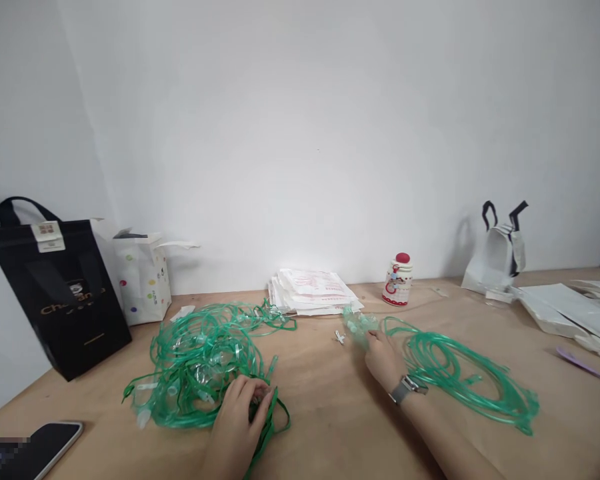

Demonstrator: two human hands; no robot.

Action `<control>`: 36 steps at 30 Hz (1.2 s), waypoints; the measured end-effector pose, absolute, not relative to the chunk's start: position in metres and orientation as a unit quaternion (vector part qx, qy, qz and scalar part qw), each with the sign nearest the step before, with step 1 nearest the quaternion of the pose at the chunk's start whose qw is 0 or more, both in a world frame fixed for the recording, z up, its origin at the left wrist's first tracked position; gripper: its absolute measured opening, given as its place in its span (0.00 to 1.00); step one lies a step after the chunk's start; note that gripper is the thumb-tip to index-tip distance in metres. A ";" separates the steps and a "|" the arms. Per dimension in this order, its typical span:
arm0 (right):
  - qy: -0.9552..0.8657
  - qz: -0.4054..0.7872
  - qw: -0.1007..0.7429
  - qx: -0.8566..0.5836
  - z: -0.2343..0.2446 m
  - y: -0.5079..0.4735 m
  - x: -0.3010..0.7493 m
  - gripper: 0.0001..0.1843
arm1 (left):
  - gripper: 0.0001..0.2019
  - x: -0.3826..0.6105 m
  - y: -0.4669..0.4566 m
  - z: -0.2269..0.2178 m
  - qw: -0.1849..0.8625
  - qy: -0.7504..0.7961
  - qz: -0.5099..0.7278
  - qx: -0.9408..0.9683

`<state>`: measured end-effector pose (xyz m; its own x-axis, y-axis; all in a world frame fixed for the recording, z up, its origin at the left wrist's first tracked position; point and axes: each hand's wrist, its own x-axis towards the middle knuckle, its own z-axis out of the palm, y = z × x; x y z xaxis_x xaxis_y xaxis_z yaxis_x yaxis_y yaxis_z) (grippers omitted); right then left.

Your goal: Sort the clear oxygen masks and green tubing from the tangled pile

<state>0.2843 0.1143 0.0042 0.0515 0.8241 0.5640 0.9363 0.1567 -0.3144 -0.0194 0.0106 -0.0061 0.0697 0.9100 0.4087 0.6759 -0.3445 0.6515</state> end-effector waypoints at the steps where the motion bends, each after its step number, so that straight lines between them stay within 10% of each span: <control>1: -0.687 -0.103 0.319 -0.645 0.007 0.110 0.277 0.14 | 0.12 -0.019 0.011 -0.007 0.140 0.551 0.397 0.720; 11: -0.827 -0.108 0.242 -0.496 0.005 0.124 0.140 0.25 | 0.09 -0.014 0.010 -0.003 0.115 0.554 0.364 0.740; 19: -0.779 -0.049 0.274 -0.561 0.012 0.185 0.099 0.15 | 0.08 -0.012 0.007 0.004 0.104 0.584 0.346 0.727; 36: -0.739 0.099 0.492 -0.449 0.094 0.110 0.144 0.21 | 0.09 -0.007 0.010 0.006 0.094 0.607 0.337 0.713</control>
<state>0.1440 0.1095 0.0938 -0.1118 0.7613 0.6387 0.5660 0.5770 -0.5888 -0.0070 0.0095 0.0061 0.0355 0.9299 0.3661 0.8029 -0.2447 0.5436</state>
